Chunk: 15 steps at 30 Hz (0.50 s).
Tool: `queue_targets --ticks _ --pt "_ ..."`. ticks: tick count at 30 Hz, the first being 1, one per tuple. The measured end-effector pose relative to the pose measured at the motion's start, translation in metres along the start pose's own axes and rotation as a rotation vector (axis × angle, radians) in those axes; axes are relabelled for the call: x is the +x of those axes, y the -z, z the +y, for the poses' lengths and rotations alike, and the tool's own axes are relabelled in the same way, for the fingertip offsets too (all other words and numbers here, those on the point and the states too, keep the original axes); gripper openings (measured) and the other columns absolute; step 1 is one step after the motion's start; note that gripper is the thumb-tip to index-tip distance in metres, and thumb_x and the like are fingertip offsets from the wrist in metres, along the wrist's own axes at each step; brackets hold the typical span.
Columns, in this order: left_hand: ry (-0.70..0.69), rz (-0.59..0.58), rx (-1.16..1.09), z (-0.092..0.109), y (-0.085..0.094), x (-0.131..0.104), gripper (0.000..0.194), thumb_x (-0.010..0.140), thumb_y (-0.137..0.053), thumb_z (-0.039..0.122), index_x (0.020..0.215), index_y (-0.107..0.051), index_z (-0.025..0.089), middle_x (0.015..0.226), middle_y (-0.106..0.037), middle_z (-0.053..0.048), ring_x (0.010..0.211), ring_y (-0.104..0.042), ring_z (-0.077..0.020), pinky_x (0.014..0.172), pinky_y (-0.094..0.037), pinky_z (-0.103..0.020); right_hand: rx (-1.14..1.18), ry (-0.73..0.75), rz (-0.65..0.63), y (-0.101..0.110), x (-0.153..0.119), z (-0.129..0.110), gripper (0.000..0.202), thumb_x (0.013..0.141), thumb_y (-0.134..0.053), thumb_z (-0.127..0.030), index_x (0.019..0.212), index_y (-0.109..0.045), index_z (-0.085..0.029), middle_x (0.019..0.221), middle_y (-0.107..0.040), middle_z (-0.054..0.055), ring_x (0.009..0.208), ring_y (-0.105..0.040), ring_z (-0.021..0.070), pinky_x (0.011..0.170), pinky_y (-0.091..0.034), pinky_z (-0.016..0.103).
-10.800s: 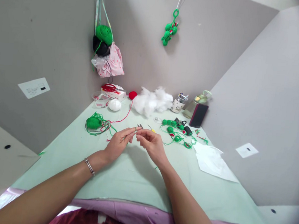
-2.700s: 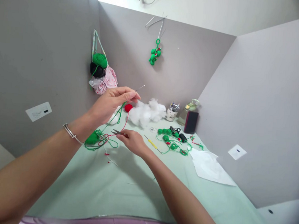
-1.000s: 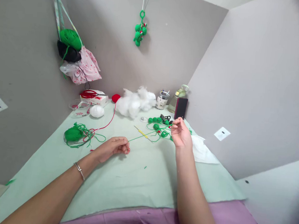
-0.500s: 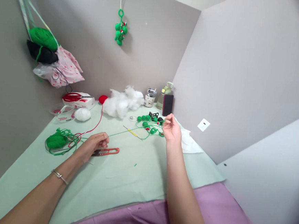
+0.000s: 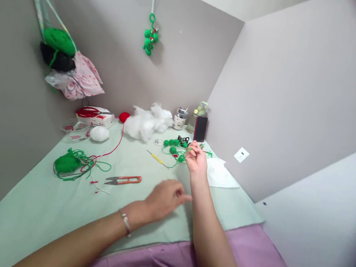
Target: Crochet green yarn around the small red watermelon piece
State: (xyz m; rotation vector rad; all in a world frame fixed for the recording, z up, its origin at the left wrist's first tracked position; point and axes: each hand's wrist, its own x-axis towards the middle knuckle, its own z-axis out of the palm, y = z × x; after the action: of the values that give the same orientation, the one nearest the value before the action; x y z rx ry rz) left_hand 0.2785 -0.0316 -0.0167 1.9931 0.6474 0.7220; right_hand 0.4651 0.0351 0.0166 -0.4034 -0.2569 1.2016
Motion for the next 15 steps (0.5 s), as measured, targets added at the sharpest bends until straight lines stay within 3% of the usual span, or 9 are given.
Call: queue_targets --ticks 3,5,9,15 --pt "-0.075 -0.111 0.025 0.009 -0.033 0.009 0.029 0.091 -0.061 0.031 0.065 -0.056 0.019 0.072 -0.06 0.001 0.067 -0.051 -0.0138 0.066 -0.039 -0.024 -0.057 0.034 -0.016 0.0 -0.004 -0.006 0.023 0.095 -0.047 -0.001 0.083 -0.052 -0.019 0.063 -0.049 -0.008 0.041 -0.043 0.0006 0.035 -0.036 0.005" --pt "-0.125 -0.178 0.039 0.007 -0.032 0.008 0.027 0.093 -0.056 0.023 0.066 -0.056 0.019 0.072 -0.061 0.003 0.068 -0.053 -0.0123 0.067 -0.04 -0.022 -0.098 0.082 -0.016 0.0 -0.004 -0.012 0.022 0.095 -0.05 -0.002 0.081 -0.052 -0.019 0.06 -0.046 -0.009 0.039 -0.04 0.0002 0.034 -0.033 0.005" --pt "-0.148 -0.245 0.106 -0.005 0.008 -0.01 0.023 0.091 -0.056 0.019 0.068 -0.06 0.019 0.073 -0.063 0.002 0.07 -0.055 -0.0125 0.07 -0.042 -0.021 -0.225 0.195 0.005 0.001 -0.002 -0.022 0.021 0.095 -0.053 -0.006 0.077 -0.053 -0.018 0.058 -0.043 -0.01 0.036 -0.033 0.0001 0.031 -0.029 0.007" --pt "-0.04 -0.139 0.219 -0.024 0.079 -0.027 0.021 0.094 -0.054 0.026 0.085 -0.072 0.019 0.089 -0.07 -0.004 0.085 -0.065 -0.017 0.081 -0.049 -0.026 -0.573 0.482 0.048 -0.009 -0.016 -0.049 0.016 0.084 -0.072 -0.027 0.082 -0.059 -0.018 0.063 -0.051 -0.009 0.041 -0.036 0.0002 0.035 -0.028 0.011"
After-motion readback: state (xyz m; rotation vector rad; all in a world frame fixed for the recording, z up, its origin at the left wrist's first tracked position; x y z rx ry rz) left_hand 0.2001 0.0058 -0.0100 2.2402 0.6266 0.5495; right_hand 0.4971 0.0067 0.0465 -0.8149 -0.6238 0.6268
